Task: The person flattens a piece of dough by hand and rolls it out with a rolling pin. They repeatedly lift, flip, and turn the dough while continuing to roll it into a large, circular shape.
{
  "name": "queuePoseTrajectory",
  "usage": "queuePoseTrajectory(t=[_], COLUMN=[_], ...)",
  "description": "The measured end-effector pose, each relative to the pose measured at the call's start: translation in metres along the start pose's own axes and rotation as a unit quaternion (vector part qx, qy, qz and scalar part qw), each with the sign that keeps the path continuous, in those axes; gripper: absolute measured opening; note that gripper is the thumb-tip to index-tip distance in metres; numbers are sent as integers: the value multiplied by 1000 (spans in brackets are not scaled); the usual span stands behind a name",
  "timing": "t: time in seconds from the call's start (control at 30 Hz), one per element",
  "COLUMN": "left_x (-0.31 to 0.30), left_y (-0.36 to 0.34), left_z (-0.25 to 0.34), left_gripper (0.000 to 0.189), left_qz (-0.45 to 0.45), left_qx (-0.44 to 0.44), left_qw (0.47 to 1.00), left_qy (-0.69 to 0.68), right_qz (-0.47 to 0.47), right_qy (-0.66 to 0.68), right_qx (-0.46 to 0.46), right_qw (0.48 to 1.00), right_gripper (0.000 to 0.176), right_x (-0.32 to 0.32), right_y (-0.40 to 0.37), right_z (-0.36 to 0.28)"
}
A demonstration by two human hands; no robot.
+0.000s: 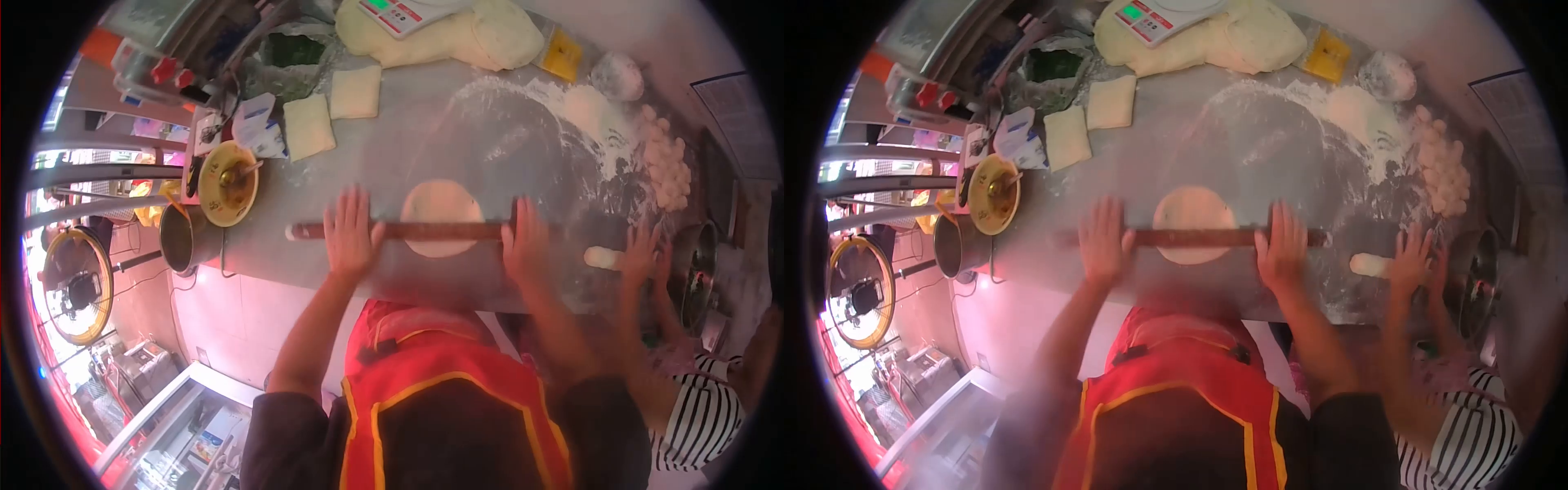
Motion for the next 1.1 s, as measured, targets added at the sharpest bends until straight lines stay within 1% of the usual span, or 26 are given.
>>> queuePoseTrajectory(t=[0.03,0.1,0.17,0.23,0.27,0.3,0.33,0.37,0.43,0.47,0.5,0.6,0.63,0.67,0.73,0.77,0.8,0.83,0.87,0.9,0.93,0.97,1.0,1.03,1.1], left_x=[-3,-13,-14,-16,-16,-16,-14,-10,-3,5,10,5,7,2,-13,-17,-21,-23,-18,-13,-9,-9,-13,-18,-23], left_y=[23,80,141,178,185,185,167,130,50,3,-30,-35,-15,23,89,123,148,151,139,122,89,48,15,-2,0], left_z=[0,2,-4,-9,-10,-10,-13,-15,-20,-21,-22,-17,-22,-23,-17,-16,-15,-15,-18,-23,-29,-31,-26,-22,-29], left_gripper=[69,67,66,65,65,65,68,71,79,80,81,78,75,72,69,68,68,68,69,69,69,69,65,62,50], left_qz=[19,71,115,157,171,182,155,125,38,47,56,12,27,44,48,89,127,160,190,149,105,53,69,89,44], left_qx=[15,55,67,80,82,85,84,81,66,65,64,28,44,59,52,62,72,80,109,98,87,70,85,101,106], left_qw=[999,993,988,982,979,977,983,987,997,996,995,999,999,997,995,992,988,982,973,983,991,995,993,991,992], left_qy=[27,81,78,74,71,66,60,54,-23,-37,-50,-22,-17,-12,70,64,59,54,68,31,-7,-46,-35,-22,-50], right_qz=[7,22,62,108,127,100,74,45,28,-26,-82,-49,-45,-40,8,41,69,63,57,61,8,1,-2,-10,-35], right_qy=[-4,-95,-101,-100,-98,-57,-16,26,7,4,1,12,14,16,-38,-64,-88,-82,-76,-72,-27,-8,11,37,93], right_qx=[10,-1,27,27,25,19,13,7,-44,-29,-14,-10,1,11,-2,2,7,-2,-11,-21,-4,-17,-30,-28,-25], right_qw=[1000,995,993,989,987,993,997,999,999,999,997,999,999,999,999,997,994,995,995,995,1000,1000,999,999,995], right_gripper=[57,55,53,53,52,53,53,54,60,62,64,66,65,63,57,55,53,53,54,55,59,60,61,61,60], right_x=[10,27,42,45,45,45,46,40,12,-7,-21,-19,-10,-4,25,36,42,42,40,35,26,13,6,4,7], right_y=[19,71,127,173,180,169,148,120,38,-2,-27,-27,-10,27,85,118,132,122,111,110,75,35,12,14,13], right_z=[3,12,19,21,21,21,19,15,1,-8,-15,-22,-18,-15,-5,2,5,5,4,3,-4,-11,-12,-11,-14])
Point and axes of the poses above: each hand's wrist, its own y-axis towards the middle knuckle, its own x-axis out of the palm, z = x × y, the point moved 1 cm from there along y, towards the middle knuckle, and after that the axes turned 12 degrees about -y, right-handed, at the moved point
